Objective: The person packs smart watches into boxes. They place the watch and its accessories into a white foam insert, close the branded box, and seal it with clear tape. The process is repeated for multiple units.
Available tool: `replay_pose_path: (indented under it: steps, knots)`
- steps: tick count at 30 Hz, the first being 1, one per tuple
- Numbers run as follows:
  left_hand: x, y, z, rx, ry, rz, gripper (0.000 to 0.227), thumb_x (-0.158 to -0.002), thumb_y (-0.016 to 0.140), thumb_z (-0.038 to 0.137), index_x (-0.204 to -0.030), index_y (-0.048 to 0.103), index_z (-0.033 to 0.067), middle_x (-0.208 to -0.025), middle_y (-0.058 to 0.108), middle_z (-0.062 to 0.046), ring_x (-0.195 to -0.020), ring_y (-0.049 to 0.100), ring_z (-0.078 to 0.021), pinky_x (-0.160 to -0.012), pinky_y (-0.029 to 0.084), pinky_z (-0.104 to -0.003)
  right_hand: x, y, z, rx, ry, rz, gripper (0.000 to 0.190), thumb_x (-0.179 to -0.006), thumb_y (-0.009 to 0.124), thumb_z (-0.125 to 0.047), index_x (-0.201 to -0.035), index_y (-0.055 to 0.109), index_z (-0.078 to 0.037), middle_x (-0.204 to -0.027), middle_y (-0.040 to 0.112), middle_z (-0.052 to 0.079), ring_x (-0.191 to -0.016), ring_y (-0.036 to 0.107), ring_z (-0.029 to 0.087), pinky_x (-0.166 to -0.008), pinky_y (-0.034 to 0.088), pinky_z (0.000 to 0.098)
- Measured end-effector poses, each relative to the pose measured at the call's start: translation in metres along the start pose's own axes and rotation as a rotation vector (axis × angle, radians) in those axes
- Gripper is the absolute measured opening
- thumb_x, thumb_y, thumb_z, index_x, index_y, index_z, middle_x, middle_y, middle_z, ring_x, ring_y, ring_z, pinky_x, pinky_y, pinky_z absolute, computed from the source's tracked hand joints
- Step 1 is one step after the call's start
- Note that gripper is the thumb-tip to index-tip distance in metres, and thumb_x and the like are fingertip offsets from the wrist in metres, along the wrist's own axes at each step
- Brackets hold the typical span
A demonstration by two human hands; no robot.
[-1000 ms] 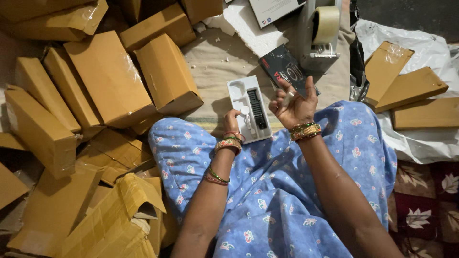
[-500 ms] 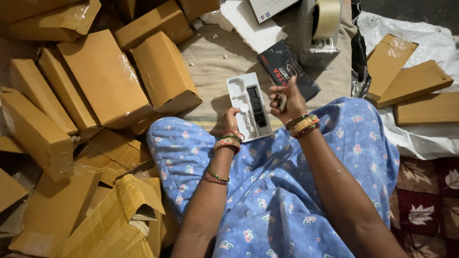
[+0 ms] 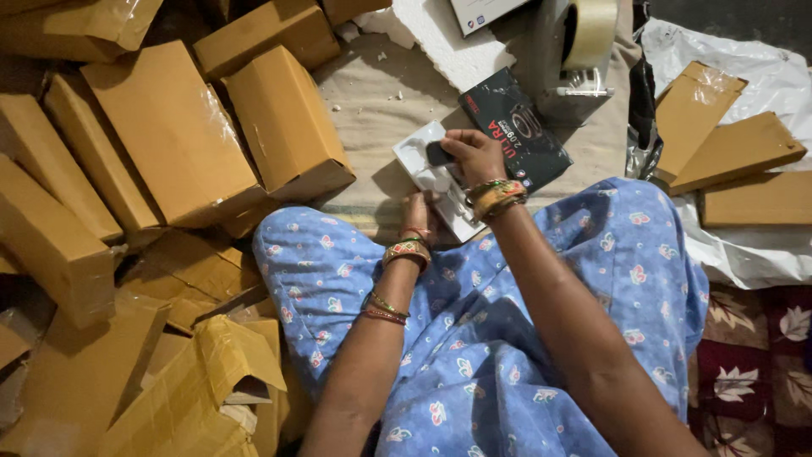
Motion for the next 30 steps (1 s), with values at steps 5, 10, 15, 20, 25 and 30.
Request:
replay_pose_path:
  steps: [5, 10, 15, 20, 25, 30]
  knots:
    - [-0.004, 0.014, 0.016, -0.932, 0.606, -0.105, 0.021, -0.078, 0.065, 0.015, -0.087, 0.079, 0.0022, -0.08, 0.071, -0.015, -0.074, 0.069, -0.0237, -0.07, 0.058, -0.038, -0.002, 0.023, 0.008, 0.177, -0.036, 0.131, 0.023, -0.081, 0.084, -0.009, -0.095, 0.07, 0.001, -0.083, 0.075, 0.007, -0.068, 0.071, 0.012, -0.058, 0.06, 0.027]
    - [-0.01, 0.01, 0.006, -0.699, 0.448, -0.059, 0.028, -0.091, 0.06, 0.021, -0.087, 0.078, -0.0005, -0.082, 0.073, -0.015, -0.075, 0.07, -0.0247, -0.068, 0.055, -0.039, 0.018, 0.037, -0.01, 0.51, -0.2, 0.149, 0.022, -0.079, 0.084, -0.014, -0.094, 0.074, -0.001, -0.085, 0.078, 0.01, -0.073, 0.076, 0.016, -0.065, 0.061, 0.0282]
    - [-0.006, 0.005, -0.014, 0.196, -0.051, -0.022, 0.032, -0.089, 0.053, 0.016, -0.092, 0.075, -0.0069, -0.083, 0.073, -0.014, -0.069, 0.067, -0.0235, -0.064, 0.053, -0.04, 0.032, 0.046, -0.034, 0.889, -0.437, 0.151, 0.025, -0.075, 0.087, -0.018, -0.099, 0.082, -0.011, -0.094, 0.071, 0.017, -0.081, 0.072, 0.027, -0.075, 0.059, 0.0379]
    - [0.003, -0.005, 0.02, -0.024, 0.046, 0.127, 0.016, -0.081, 0.057, 0.014, -0.083, 0.067, 0.0006, -0.079, 0.068, -0.008, -0.072, 0.062, -0.0207, -0.069, 0.051, -0.038, 0.038, 0.036, -0.05, 0.973, -0.528, -0.003, 0.031, -0.082, 0.083, -0.017, -0.112, 0.077, -0.011, -0.109, 0.068, 0.017, -0.087, 0.07, 0.03, -0.078, 0.058, 0.0411]
    - [-0.007, -0.013, 0.028, 0.243, -0.033, 0.183, 0.021, -0.06, 0.069, -0.002, -0.07, 0.051, 0.0026, -0.072, 0.053, -0.008, -0.067, 0.051, -0.0233, -0.066, 0.047, -0.039, 0.04, -0.031, -0.074, 1.489, -0.521, 0.23, 0.063, -0.07, 0.088, -0.027, -0.128, 0.064, -0.016, -0.127, 0.061, 0.013, -0.115, 0.059, 0.037, -0.09, 0.054, 0.0515]
    - [-0.009, -0.012, 0.035, 0.374, -0.126, 0.148, 0.018, -0.058, 0.067, -0.003, -0.072, 0.056, -0.0012, -0.073, 0.057, -0.011, -0.065, 0.058, -0.0267, -0.065, 0.053, -0.042, 0.048, -0.089, -0.085, 1.517, -0.402, 0.319, 0.103, -0.055, 0.095, -0.045, -0.139, 0.048, -0.01, -0.128, 0.051, 0.027, -0.12, 0.049, 0.048, -0.096, 0.047, 0.0639]
Point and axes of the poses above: each hand's wrist, its own x-axis away from the middle knuckle, its own y-axis out of the palm, z = x × y, the point moved 9 cm from there along -x, towards the middle knuckle
